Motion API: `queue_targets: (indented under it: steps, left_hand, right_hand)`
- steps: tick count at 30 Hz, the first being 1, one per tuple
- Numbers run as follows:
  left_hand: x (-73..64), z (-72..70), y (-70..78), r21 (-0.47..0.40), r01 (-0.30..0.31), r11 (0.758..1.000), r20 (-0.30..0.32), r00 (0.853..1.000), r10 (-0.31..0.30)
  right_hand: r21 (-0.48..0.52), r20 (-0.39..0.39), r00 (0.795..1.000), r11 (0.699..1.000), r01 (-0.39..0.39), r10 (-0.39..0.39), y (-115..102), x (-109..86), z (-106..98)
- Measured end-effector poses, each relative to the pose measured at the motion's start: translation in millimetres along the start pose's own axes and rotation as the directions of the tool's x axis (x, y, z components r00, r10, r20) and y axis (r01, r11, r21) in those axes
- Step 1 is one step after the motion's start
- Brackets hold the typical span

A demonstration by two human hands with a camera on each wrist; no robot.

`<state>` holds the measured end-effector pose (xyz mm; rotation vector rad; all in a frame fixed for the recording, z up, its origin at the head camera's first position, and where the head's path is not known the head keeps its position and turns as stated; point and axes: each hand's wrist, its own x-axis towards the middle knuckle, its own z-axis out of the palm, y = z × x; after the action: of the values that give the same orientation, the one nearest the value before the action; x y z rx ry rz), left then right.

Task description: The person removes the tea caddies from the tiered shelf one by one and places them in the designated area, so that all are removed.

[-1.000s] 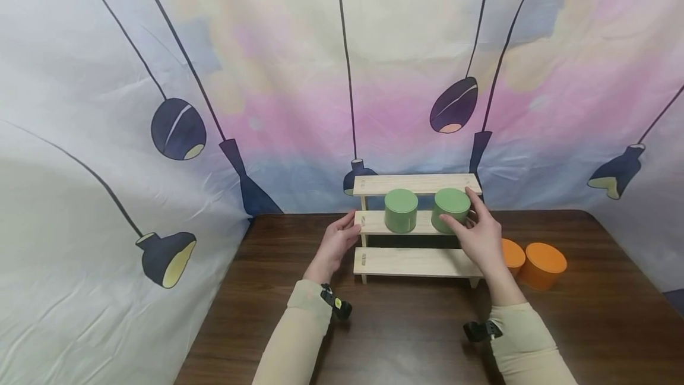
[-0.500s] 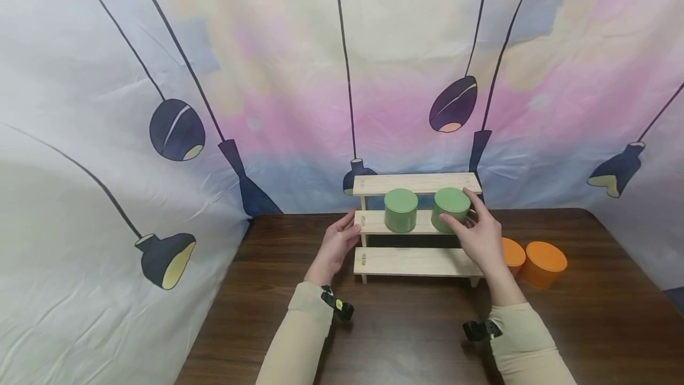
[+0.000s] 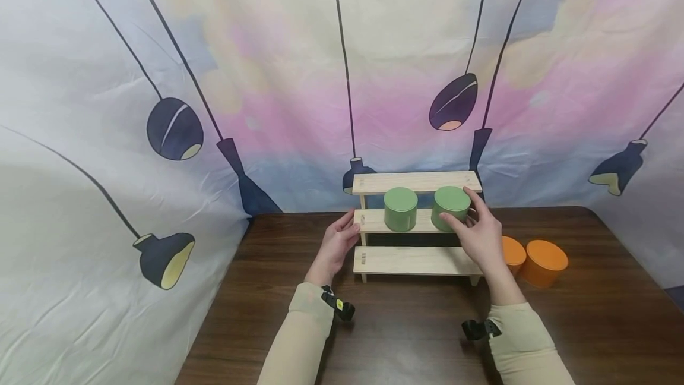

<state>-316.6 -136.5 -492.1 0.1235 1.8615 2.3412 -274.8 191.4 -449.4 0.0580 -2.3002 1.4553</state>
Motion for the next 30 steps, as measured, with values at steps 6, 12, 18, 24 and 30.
queue_targets:
  steps: [6,12,18,24,30]
  left_hand:
    - [0.7,-0.8,-2.1,-0.018,-0.005,1.000,0.003,1.000,0.005]
    - [-0.1,-1.0,-2.4,-0.031,-0.007,1.000,0.004,1.000,0.007]
    - [-0.3,-0.3,-2.5,-0.046,-0.010,0.999,0.004,1.000,0.011]
    - [0.2,-0.3,-2.9,-0.053,-0.006,0.999,0.000,1.000,0.006]
    - [0.9,-0.2,-3.1,-0.060,-0.003,0.998,-0.003,1.000,0.003]
  right_hand:
    - [0.000,-0.001,1.000,1.000,-0.003,0.003,-0.4,-0.4,0.4]
    - [0.009,-0.004,1.000,1.000,0.001,-0.001,0.5,-1.0,1.1]
    - [0.017,-0.004,1.000,1.000,0.003,-0.003,1.4,-0.6,1.0]
    - [0.021,-0.003,1.000,1.000,0.001,-0.001,1.9,-0.4,0.8]
    - [0.024,-0.005,1.000,1.000,0.007,-0.006,2.8,-0.3,0.8]
